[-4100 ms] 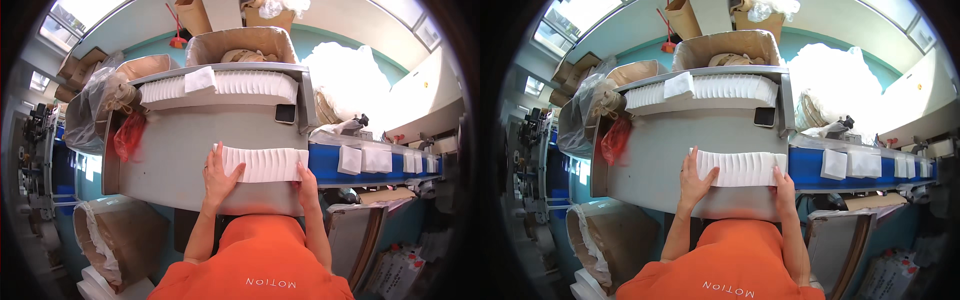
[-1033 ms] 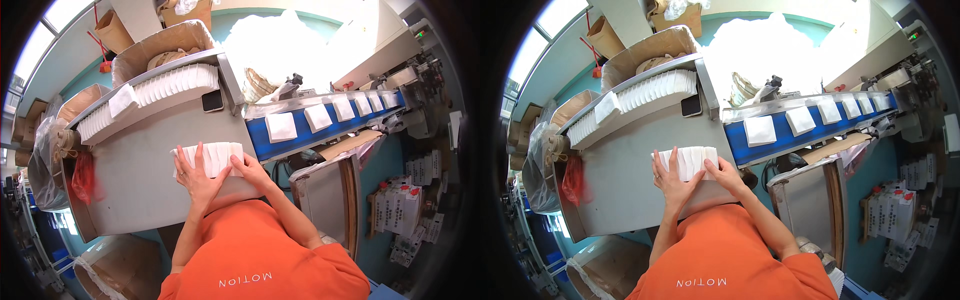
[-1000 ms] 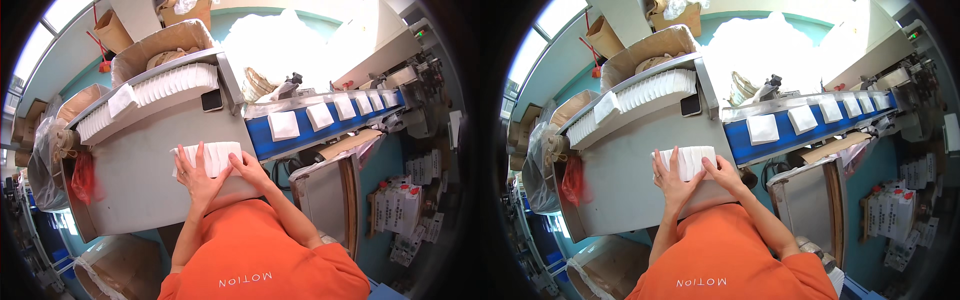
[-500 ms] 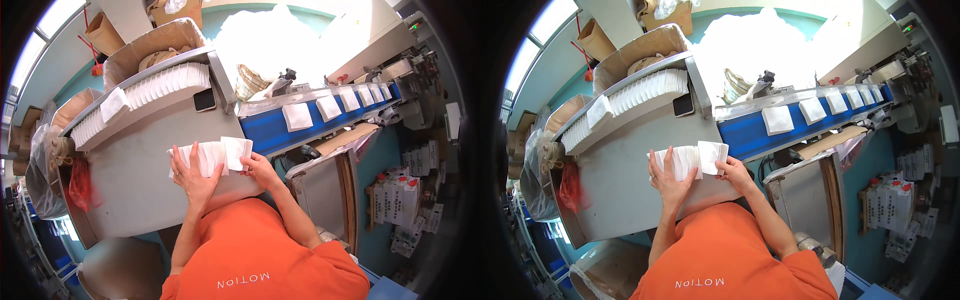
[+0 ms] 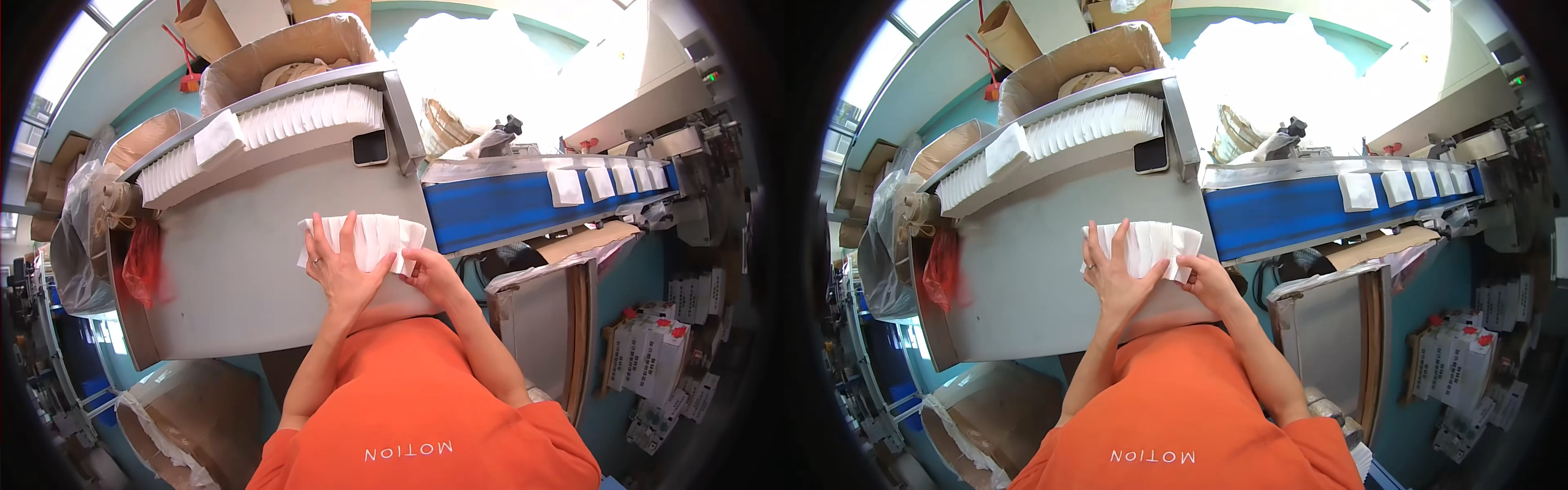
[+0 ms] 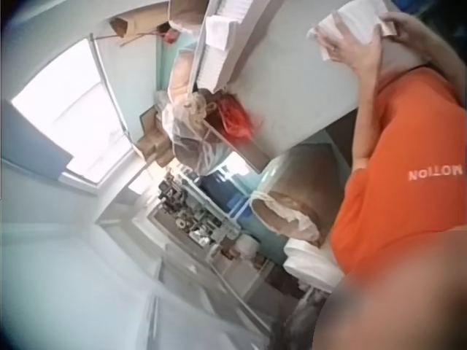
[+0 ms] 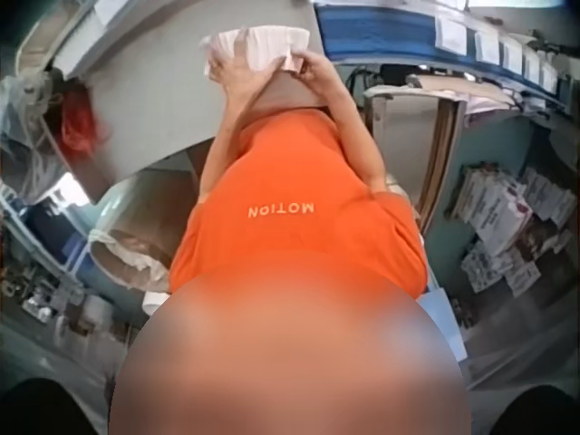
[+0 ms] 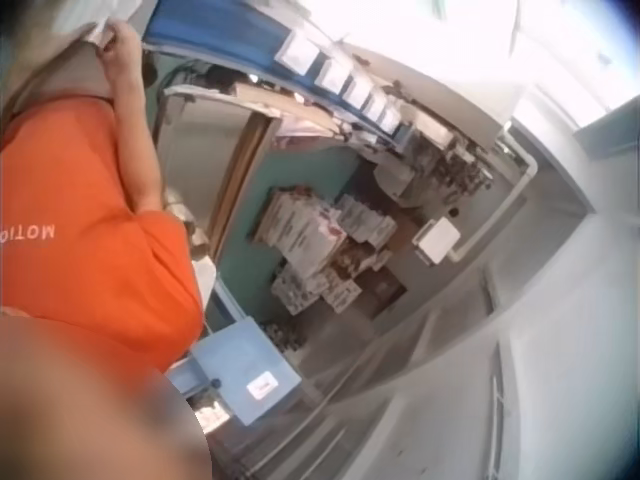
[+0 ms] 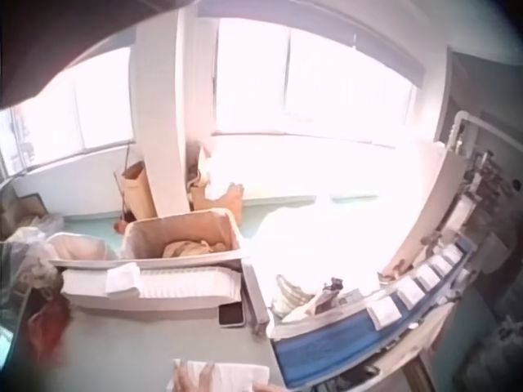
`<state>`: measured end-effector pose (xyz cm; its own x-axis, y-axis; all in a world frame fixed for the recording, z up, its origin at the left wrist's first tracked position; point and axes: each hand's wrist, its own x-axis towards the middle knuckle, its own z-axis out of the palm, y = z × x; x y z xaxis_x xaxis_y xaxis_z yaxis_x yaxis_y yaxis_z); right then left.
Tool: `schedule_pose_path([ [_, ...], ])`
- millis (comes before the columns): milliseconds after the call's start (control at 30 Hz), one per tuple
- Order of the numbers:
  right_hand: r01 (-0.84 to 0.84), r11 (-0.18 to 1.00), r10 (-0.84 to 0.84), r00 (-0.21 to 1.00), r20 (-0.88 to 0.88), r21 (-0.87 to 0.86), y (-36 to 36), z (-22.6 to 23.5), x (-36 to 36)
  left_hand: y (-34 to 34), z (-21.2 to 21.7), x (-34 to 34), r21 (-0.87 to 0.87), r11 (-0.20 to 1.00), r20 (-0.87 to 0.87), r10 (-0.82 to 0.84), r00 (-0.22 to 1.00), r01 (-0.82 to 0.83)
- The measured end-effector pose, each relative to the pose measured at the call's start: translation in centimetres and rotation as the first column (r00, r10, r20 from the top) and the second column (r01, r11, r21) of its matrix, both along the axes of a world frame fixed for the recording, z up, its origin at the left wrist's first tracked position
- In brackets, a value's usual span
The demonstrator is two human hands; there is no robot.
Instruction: Organizing and stacking folded paper products from a production line conveyor.
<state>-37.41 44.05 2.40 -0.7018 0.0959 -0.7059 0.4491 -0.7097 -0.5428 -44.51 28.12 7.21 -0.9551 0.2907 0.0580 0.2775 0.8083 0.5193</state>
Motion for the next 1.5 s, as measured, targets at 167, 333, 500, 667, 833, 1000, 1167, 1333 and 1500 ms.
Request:
schedule_pose_path([
  [167,0.35,0.931,-0.339,0.934,-0.11,0.101,1.3,-0.8,0.3,0.0,-1.0,-0.1,0.152,0.986,0.011,-0.069,0.998,0.066],
  [333,-0.027,0.753,0.141,0.982,-0.123,0.657,-1.7,2.0,-1.2,1.2,-0.3,0.8,0.162,0.973,-0.015,-0.162,0.987,0.162],
  [500,0.048,0.999,-0.046,0.99,-0.131,0.016,0.3,0.3,0.2,0.6,-0.8,0.6,0.067,0.996,-0.061,-0.054,0.997,0.058],
  [667,0.27,0.958,-0.262,0.961,-0.094,0.092,1.6,-0.4,1.5,0.2,-0.7,0.0,0.182,0.98,-0.026,-0.079,0.997,0.082],
  [833,-0.05,0.633,0.158,0.985,-0.066,0.772,-0.4,0.8,-1.1,-0.5,-1.4,-0.7,0.495,0.841,0.278,0.083,0.957,-0.217],
  [1000,0.088,0.995,-0.094,0.988,-0.122,-0.056,-0.9,1.0,-1.6,-2.0,-3.1,-1.1,0.52,0.838,0.33,-0.021,0.944,-0.164],
  [1167,-0.039,0.997,0.039,0.999,0.01,0.071,-1.4,-0.8,0.5,-0.8,-1.1,0.5,0.193,0.98,0.037,-0.063,0.997,0.054],
  [1333,0.359,0.928,-0.345,0.928,-0.143,0.096,1.4,-0.8,0.5,-1.1,-2.5,0.0,0.287,0.957,0.106,-0.06,0.993,0.027],
  [1500,-0.015,0.731,0.18,0.968,-0.172,0.682,-1.8,1.0,-1.4,-0.6,-3.3,0.1,0.521,0.847,0.225,-0.252,0.941,0.103],
])
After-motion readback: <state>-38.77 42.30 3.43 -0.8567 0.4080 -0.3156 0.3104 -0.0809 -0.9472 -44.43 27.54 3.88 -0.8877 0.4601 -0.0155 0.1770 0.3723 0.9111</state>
